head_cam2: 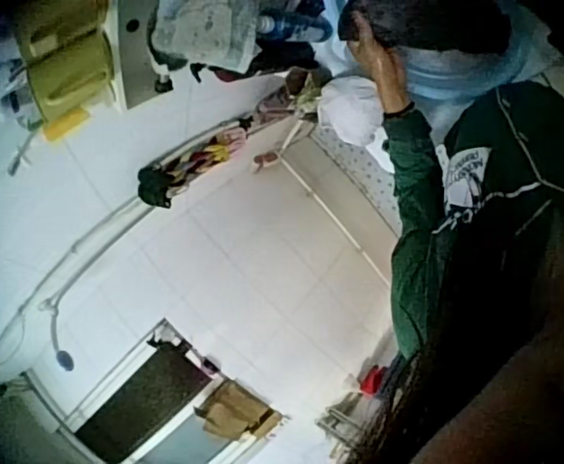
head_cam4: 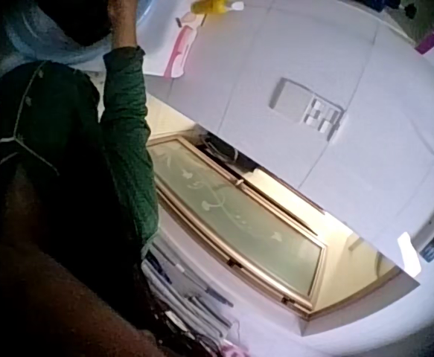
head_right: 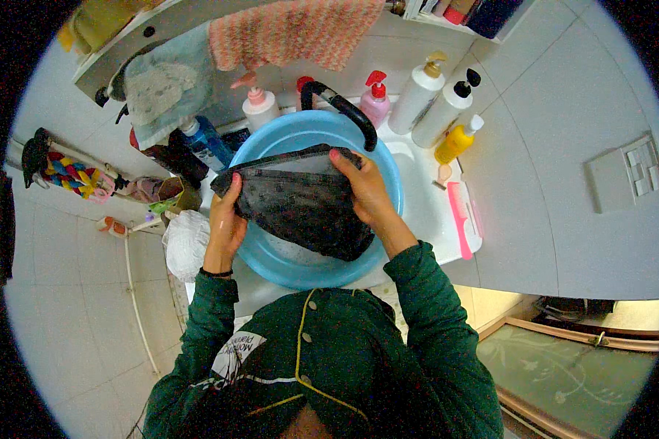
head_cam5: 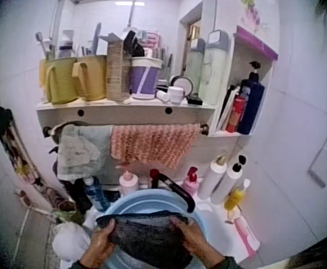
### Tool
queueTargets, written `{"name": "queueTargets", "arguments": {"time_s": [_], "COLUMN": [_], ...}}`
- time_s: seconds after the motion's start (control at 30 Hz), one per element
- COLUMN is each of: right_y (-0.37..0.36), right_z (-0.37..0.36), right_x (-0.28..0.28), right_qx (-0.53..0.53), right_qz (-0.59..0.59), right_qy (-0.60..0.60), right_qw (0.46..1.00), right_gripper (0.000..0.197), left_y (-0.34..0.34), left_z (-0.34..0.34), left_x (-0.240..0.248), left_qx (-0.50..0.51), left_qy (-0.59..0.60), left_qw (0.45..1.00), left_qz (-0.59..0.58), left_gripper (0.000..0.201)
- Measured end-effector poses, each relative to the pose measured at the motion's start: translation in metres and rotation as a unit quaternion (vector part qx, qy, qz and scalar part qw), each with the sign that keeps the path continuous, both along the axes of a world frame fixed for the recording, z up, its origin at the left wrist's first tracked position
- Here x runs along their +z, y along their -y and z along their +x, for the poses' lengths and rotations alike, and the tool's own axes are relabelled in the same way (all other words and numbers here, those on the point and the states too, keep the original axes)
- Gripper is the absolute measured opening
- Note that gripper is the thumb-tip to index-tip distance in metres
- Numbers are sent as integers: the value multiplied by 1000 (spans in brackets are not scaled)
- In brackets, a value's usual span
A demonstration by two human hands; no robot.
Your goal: Washing a white and black garment by hand in a basin.
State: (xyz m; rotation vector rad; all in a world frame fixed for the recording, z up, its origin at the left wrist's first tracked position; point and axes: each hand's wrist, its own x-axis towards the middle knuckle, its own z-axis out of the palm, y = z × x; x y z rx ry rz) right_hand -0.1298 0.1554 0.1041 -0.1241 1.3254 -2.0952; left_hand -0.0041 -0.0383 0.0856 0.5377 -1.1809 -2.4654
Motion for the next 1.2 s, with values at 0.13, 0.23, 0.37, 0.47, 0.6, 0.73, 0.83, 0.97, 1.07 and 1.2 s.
{"name": "queueTargets", "arguments": {"time_s": [0.13, 0.23, 0.37, 0.47, 0.6, 0.73, 0.83, 0.97, 1.07, 1.2], "right_y": [1, 11, 61, 63, 92, 79, 64, 29, 11, 15], "right_z": [0, 7, 71, 44, 73, 18, 30, 69, 76, 71], "right_x": [2, -3, -19, -39, -43, -58, -46, -97, -138, -171], "right_qx": [7, -55, 14, -25, -84, -44, -1, 286, 336, 256], "right_qz": [4, 30, 173, 340, 281, 389, 304, 237, 259, 326], "right_qy": [6, -93, -466, -437, -529, -504, -559, -781, -801, -799], "right_qw": [1000, 994, 867, 832, 796, 770, 772, 502, 423, 436], "right_gripper": [23, 33, 38, 25, 23, 26, 30, 15, 18, 14], "left_y": [1, -14, -29, -83, -36, -10, 30, 36, 14, -2], "left_z": [0, -15, -26, -38, -30, -29, 0, 22, 30, 24], "left_x": [-2, -1, -67, -19, -66, -25, -28, -56, -79, -122], "left_qx": [14, 22, 50, 74, 80, 37, -64, -274, -347, -375], "left_qy": [-5, -52, -153, 97, 157, 53, 68, 4, 59, 102], "left_qw": [1000, 995, 986, 982, 944, 986, 935, 536, 407, 353], "left_qz": [15, 83, 54, 146, -279, -155, -342, -799, -843, -851], "left_gripper": [30, 35, 47, 42, 35, 37, 22, 29, 26, 23]}}
